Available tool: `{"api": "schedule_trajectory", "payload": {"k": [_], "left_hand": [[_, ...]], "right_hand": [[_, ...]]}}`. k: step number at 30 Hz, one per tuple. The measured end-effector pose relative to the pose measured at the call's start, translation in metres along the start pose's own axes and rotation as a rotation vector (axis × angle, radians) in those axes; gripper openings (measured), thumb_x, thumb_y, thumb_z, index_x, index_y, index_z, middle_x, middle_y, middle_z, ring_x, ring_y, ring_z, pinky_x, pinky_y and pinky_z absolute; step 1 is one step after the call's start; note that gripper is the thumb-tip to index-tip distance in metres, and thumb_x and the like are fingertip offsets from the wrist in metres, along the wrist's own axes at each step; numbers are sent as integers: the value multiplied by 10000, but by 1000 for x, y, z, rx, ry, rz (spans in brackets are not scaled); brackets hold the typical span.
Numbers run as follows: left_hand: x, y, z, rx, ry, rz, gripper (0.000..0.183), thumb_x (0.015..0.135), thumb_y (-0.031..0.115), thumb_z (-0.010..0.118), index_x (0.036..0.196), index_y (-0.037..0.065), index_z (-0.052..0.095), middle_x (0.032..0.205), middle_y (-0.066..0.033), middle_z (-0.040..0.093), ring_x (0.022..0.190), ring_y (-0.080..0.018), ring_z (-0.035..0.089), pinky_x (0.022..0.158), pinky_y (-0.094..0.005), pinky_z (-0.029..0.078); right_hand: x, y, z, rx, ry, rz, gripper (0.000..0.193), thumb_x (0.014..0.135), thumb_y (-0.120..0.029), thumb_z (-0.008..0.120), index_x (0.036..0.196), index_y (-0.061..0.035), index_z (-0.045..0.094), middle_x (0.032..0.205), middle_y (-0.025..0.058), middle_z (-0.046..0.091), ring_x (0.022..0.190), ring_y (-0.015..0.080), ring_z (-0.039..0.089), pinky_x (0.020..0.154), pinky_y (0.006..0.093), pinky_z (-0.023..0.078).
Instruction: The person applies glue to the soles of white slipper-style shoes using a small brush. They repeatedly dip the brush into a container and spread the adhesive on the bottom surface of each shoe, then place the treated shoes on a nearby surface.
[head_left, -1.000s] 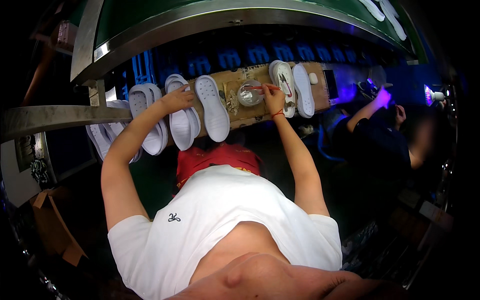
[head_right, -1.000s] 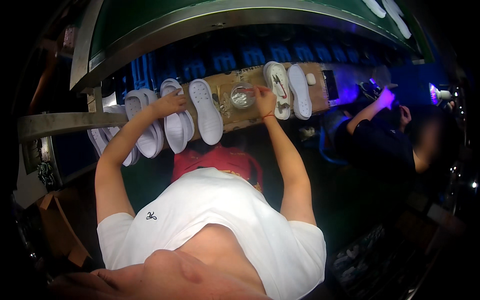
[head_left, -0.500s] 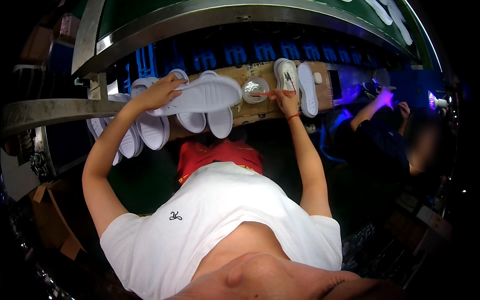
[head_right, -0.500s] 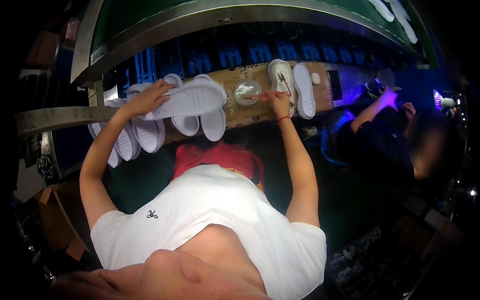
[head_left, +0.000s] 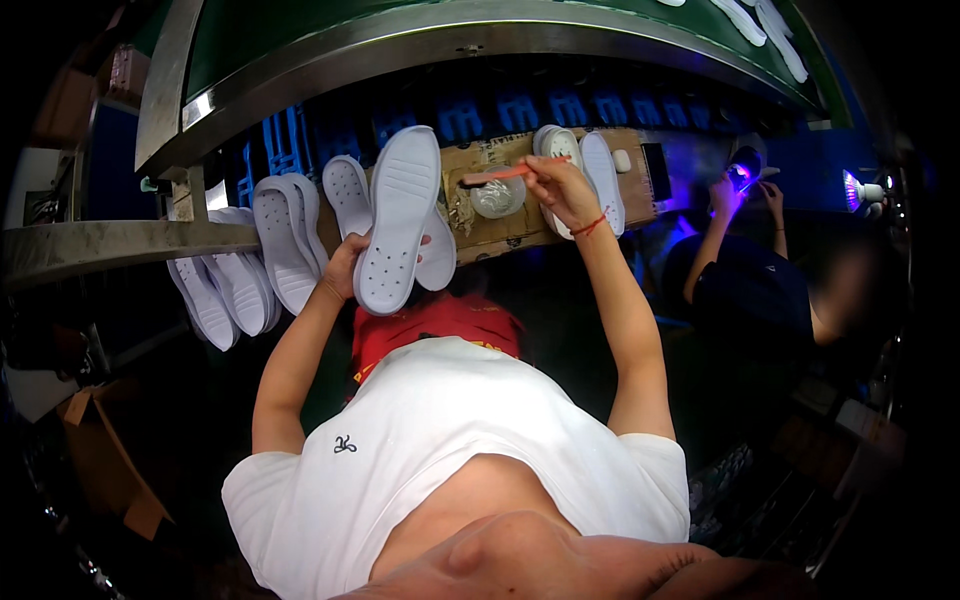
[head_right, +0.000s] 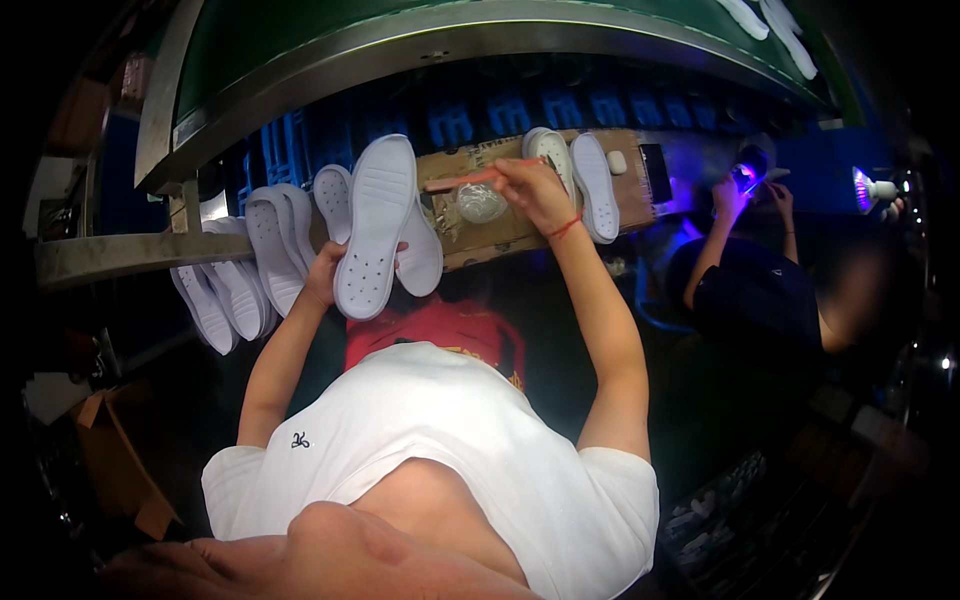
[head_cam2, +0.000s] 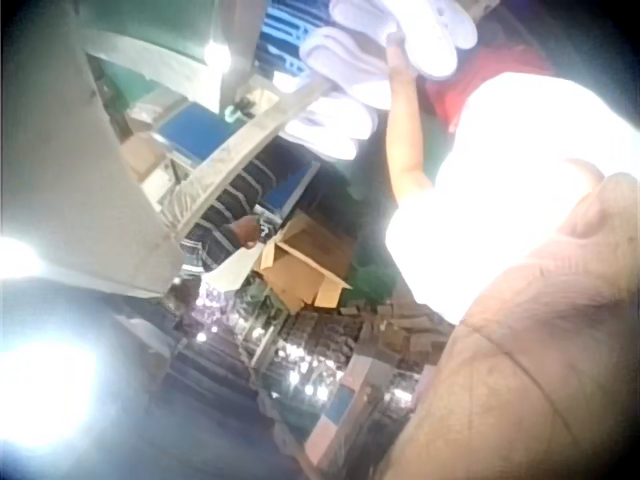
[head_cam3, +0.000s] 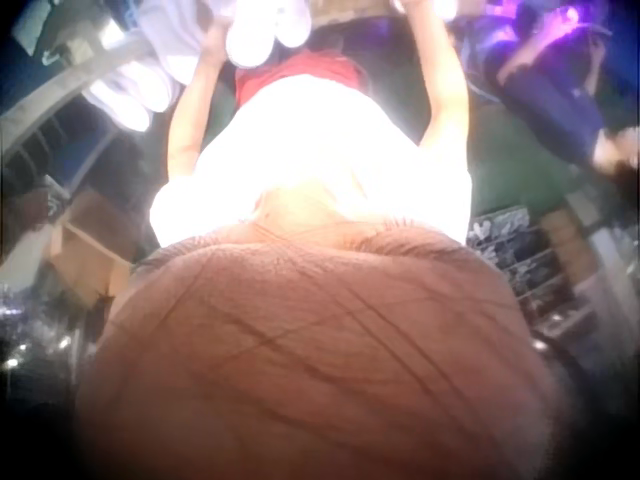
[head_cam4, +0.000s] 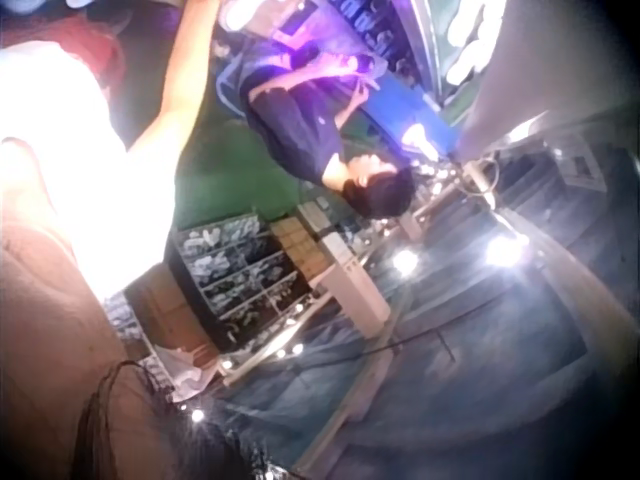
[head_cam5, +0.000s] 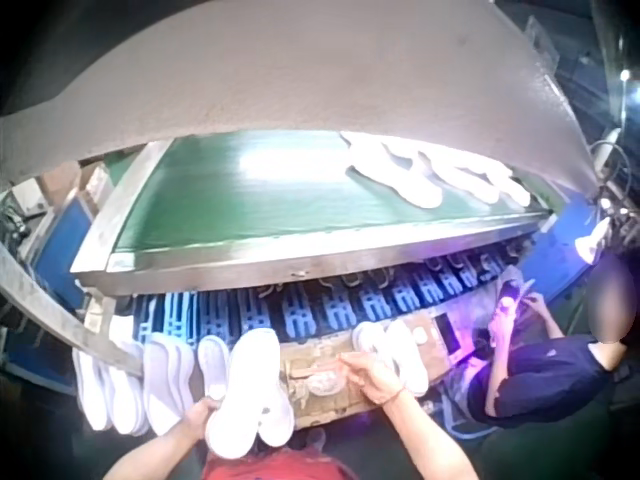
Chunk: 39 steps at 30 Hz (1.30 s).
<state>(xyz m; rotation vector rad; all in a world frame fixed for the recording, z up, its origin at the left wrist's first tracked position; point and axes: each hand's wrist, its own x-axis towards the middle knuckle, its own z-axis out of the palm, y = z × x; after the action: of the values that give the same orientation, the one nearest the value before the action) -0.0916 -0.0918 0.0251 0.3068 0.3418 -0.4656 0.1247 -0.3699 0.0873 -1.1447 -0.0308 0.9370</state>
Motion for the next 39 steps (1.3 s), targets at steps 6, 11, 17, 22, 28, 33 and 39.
{"api": "schedule_trajectory", "payload": {"k": [6,11,17,22,28,33,39], "left_hand": [[-9,2,15,149,-136,-187,779,748,379,412,1378,-68,312,1249,-299,491,1034,-396,589,899,-487,493],[-8,8,30,134,-164,-266,771,746,386,413,1360,-73,332,1185,-307,515,968,-403,609,790,-478,541],[2,0,52,53,-309,-199,762,754,394,421,1359,-62,344,1136,-289,533,949,-408,611,765,-488,545],[6,-6,53,82,-232,-70,755,764,393,417,1376,-41,335,1241,-275,497,1066,-396,576,879,-477,505],[21,-4,43,155,-72,229,629,829,193,557,1382,2,327,1286,-156,506,1156,-277,541,1005,-415,430],[19,19,47,286,-154,240,703,769,44,650,1393,78,329,1287,-112,493,1177,-267,512,996,-408,445],[21,17,43,954,21,657,796,650,-7,794,1343,76,411,1244,-89,520,1176,-231,512,965,-363,463]], "right_hand": [[11,-42,56,-635,110,-457,200,890,-151,613,932,27,693,753,50,680,633,81,602,584,181,456],[19,-67,88,-1043,-360,-721,149,837,-128,666,929,-22,714,827,79,701,724,151,655,681,256,521],[29,-107,63,-1193,-316,-712,171,842,-139,663,954,-16,704,876,96,696,768,158,681,703,250,534],[-2,-84,37,-1025,-12,-650,172,851,-140,648,930,3,702,855,102,705,751,148,679,684,235,513],[-47,-11,52,-903,-112,-536,155,877,-110,626,922,23,692,842,99,694,743,142,660,697,244,520],[-63,-18,57,-721,-125,-376,145,878,-86,622,936,33,680,809,97,689,749,146,660,682,244,516],[-41,-30,44,-945,62,-620,140,833,-117,654,900,-7,709,793,102,698,706,128,664,625,217,487]]}}
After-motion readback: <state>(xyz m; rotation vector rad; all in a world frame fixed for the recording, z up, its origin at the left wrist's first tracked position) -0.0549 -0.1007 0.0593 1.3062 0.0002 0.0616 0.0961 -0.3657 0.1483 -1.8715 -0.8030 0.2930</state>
